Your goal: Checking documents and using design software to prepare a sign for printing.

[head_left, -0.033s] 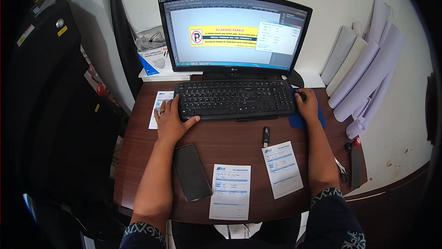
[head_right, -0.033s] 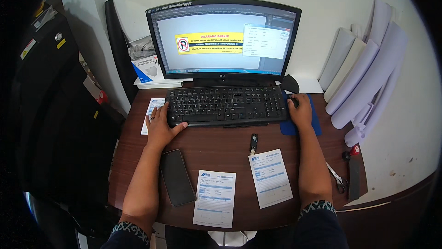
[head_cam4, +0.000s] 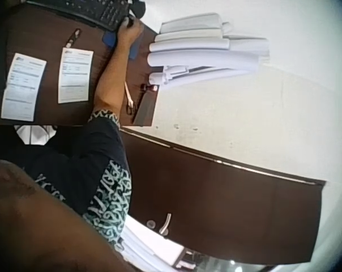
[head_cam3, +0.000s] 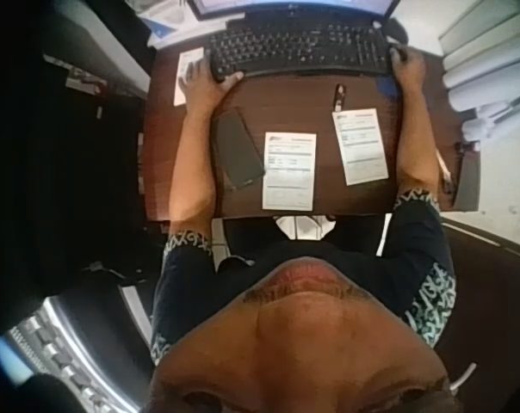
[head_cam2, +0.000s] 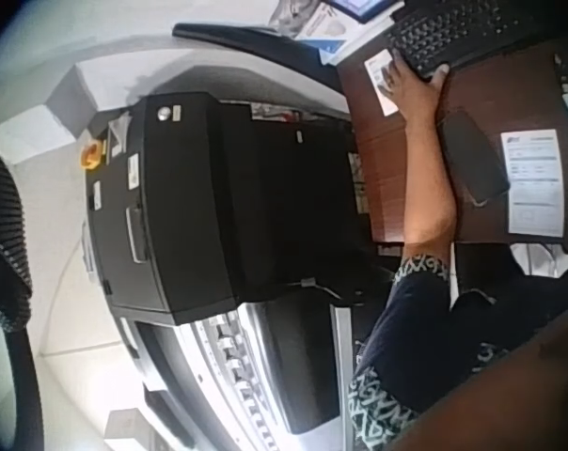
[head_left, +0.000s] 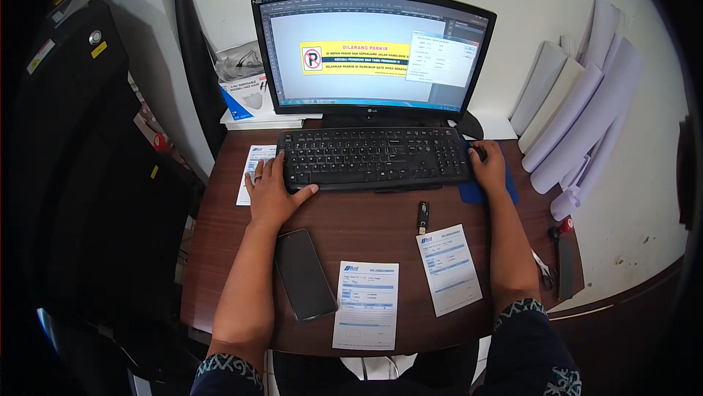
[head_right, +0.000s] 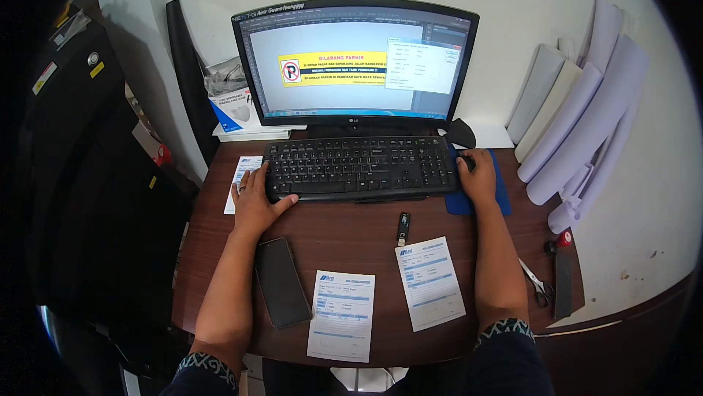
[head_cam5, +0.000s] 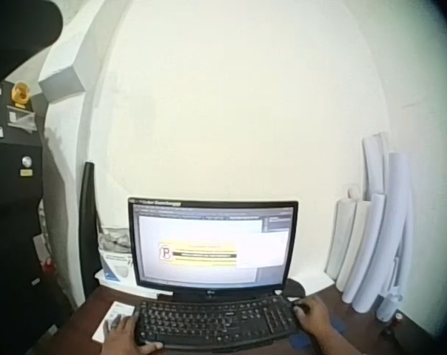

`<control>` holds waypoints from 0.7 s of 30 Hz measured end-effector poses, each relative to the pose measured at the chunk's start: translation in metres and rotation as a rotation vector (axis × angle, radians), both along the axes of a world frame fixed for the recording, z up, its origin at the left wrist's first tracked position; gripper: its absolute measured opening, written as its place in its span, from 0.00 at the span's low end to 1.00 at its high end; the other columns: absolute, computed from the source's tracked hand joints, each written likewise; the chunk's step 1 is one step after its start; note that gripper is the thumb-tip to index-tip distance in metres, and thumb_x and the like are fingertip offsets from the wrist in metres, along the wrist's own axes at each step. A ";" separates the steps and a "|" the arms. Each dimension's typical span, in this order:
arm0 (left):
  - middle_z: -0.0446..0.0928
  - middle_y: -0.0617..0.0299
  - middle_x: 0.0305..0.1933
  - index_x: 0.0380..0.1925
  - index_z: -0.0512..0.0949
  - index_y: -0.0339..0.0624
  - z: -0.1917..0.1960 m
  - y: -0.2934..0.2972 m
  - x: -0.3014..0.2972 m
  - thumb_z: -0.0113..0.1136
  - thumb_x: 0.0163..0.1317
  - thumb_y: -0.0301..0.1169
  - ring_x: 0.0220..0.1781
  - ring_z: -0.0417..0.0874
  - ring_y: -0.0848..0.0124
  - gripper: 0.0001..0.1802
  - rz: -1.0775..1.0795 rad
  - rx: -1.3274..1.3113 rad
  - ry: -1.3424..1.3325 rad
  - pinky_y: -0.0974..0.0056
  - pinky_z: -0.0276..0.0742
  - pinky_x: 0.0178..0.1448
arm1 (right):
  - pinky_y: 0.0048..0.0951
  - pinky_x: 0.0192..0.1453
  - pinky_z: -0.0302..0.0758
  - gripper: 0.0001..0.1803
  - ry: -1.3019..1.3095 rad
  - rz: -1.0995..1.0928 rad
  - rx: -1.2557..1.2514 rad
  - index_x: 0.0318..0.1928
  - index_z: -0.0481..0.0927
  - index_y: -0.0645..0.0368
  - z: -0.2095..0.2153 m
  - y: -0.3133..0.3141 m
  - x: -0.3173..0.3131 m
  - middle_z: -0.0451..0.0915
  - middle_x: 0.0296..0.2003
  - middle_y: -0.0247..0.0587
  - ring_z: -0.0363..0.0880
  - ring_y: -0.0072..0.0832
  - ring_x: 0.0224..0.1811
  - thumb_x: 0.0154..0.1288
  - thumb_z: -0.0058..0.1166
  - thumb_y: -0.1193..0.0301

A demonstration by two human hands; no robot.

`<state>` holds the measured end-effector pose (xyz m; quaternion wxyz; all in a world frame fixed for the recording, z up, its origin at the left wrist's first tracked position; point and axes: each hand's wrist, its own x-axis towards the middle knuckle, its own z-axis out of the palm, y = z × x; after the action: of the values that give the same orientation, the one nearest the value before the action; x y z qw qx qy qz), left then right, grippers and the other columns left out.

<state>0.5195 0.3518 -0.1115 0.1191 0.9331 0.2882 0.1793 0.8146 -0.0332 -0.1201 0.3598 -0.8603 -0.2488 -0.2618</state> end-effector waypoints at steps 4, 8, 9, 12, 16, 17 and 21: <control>0.65 0.41 0.74 0.74 0.60 0.46 0.001 -0.002 0.003 0.70 0.46 0.70 0.80 0.56 0.47 0.62 -0.002 -0.008 -0.003 0.37 0.40 0.81 | 0.41 0.57 0.76 0.12 -0.069 -0.013 -0.014 0.41 0.83 0.61 0.005 0.001 -0.003 0.82 0.45 0.49 0.80 0.48 0.51 0.58 0.67 0.71; 0.65 0.41 0.74 0.75 0.60 0.47 0.004 -0.001 0.000 0.70 0.46 0.69 0.81 0.56 0.48 0.62 0.004 -0.020 0.000 0.38 0.41 0.81 | 0.46 0.63 0.72 0.07 -0.214 0.117 -0.022 0.35 0.83 0.59 0.018 0.009 -0.008 0.82 0.49 0.47 0.78 0.49 0.59 0.55 0.62 0.73; 0.65 0.41 0.74 0.75 0.60 0.47 0.004 -0.001 0.001 0.70 0.46 0.69 0.81 0.56 0.48 0.62 -0.003 -0.022 0.002 0.38 0.41 0.81 | 0.46 0.63 0.72 0.07 -0.212 0.110 -0.024 0.35 0.83 0.59 0.020 0.010 -0.013 0.82 0.49 0.47 0.78 0.49 0.59 0.55 0.62 0.73; 0.64 0.42 0.74 0.75 0.60 0.47 0.003 -0.001 0.001 0.70 0.46 0.69 0.81 0.55 0.48 0.61 0.011 -0.019 0.022 0.38 0.41 0.81 | 0.51 0.73 0.60 0.04 -0.165 0.320 -0.150 0.30 0.81 0.56 0.024 0.016 -0.023 0.83 0.51 0.44 0.71 0.51 0.68 0.53 0.55 0.73; 0.66 0.42 0.74 0.74 0.61 0.46 0.002 -0.003 0.002 0.73 0.47 0.65 0.81 0.56 0.46 0.59 0.005 -0.003 -0.019 0.38 0.42 0.81 | 0.51 0.72 0.61 0.04 -0.182 0.320 -0.154 0.30 0.81 0.56 0.023 0.012 -0.022 0.83 0.51 0.44 0.71 0.51 0.68 0.52 0.55 0.73; 0.66 0.42 0.74 0.74 0.61 0.46 0.004 -0.004 0.001 0.73 0.47 0.65 0.81 0.56 0.47 0.59 0.003 -0.011 -0.015 0.38 0.42 0.81 | 0.52 0.72 0.61 0.03 -0.139 0.352 -0.136 0.29 0.81 0.56 0.023 0.012 -0.023 0.84 0.50 0.43 0.71 0.51 0.68 0.52 0.56 0.73; 0.66 0.41 0.74 0.74 0.61 0.46 0.005 -0.004 0.001 0.73 0.47 0.65 0.81 0.56 0.47 0.59 0.002 -0.022 -0.014 0.38 0.42 0.81 | 0.52 0.72 0.61 0.06 -0.163 0.376 -0.253 0.31 0.81 0.56 0.026 0.011 -0.025 0.82 0.53 0.44 0.69 0.51 0.69 0.51 0.60 0.70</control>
<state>0.5203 0.3479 -0.1061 0.1310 0.9302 0.2902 0.1827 0.7894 -0.0218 -0.0942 0.2703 -0.8132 -0.4635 -0.2255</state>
